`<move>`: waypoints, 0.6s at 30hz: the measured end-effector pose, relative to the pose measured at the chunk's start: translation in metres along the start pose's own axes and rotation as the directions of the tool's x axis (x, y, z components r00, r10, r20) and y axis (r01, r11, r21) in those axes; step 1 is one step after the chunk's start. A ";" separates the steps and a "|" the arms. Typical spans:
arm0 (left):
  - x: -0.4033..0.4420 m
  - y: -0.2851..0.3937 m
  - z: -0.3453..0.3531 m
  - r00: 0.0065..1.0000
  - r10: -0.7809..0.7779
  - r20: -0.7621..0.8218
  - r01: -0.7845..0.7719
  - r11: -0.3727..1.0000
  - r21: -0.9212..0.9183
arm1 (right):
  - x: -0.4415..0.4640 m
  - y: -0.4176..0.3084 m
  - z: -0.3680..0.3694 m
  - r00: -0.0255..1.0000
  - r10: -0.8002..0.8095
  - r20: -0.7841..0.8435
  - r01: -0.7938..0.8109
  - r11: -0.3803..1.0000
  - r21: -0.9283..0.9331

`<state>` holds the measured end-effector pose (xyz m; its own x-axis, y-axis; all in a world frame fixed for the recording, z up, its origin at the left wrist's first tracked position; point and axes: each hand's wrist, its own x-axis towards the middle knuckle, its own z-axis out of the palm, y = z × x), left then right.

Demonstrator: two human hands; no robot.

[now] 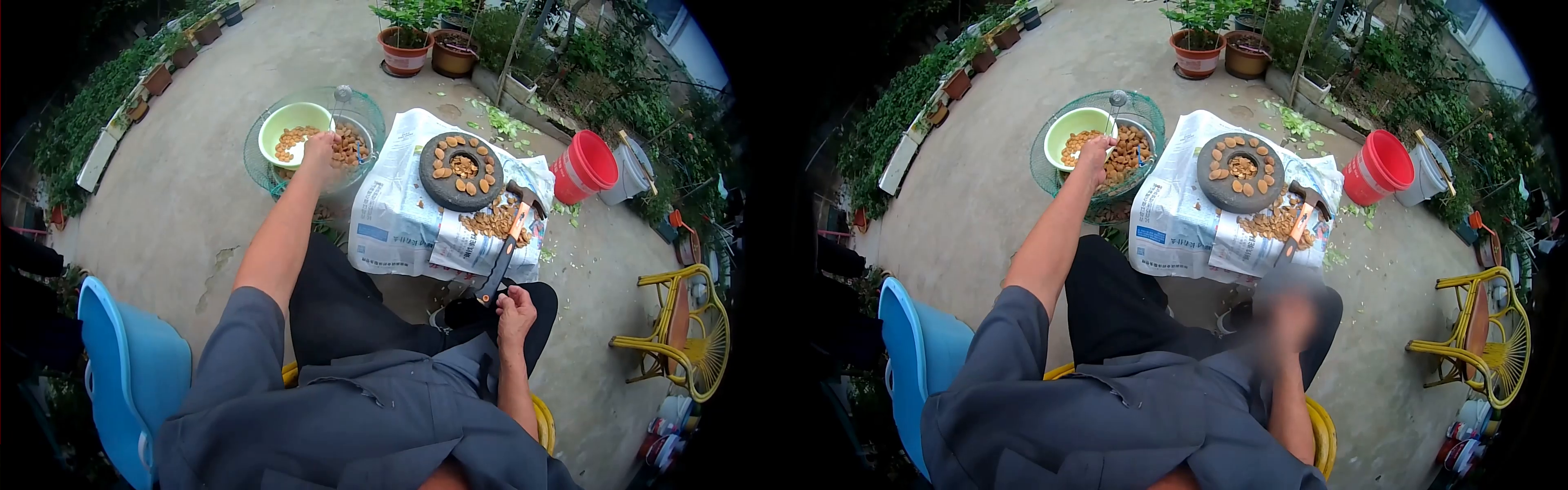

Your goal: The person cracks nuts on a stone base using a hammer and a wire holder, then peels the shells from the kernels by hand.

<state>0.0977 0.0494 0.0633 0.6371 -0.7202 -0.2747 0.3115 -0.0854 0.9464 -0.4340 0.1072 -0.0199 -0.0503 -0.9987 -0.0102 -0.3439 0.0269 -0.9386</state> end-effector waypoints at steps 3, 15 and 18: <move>-0.010 -0.012 0.010 0.994 0.102 -0.043 -0.101 0.995 0.017 | 0.012 -0.017 0.007 0.998 0.042 -0.038 -0.044 0.998 -0.036; -0.214 -0.094 0.091 0.889 -0.207 0.408 0.301 0.936 -0.181 | 0.049 0.003 0.026 0.827 0.213 0.520 -0.463 0.782 0.418; -0.211 -0.110 0.100 0.827 -0.340 0.449 0.449 0.879 -0.161 | 0.049 0.001 0.019 0.737 0.230 0.636 -0.636 0.553 0.538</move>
<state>-0.1411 0.1420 0.0345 0.1043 -0.8754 -0.4721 0.6733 -0.2872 0.6813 -0.4193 0.0573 -0.0275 0.4799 -0.7576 -0.4425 0.3465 0.6270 -0.6977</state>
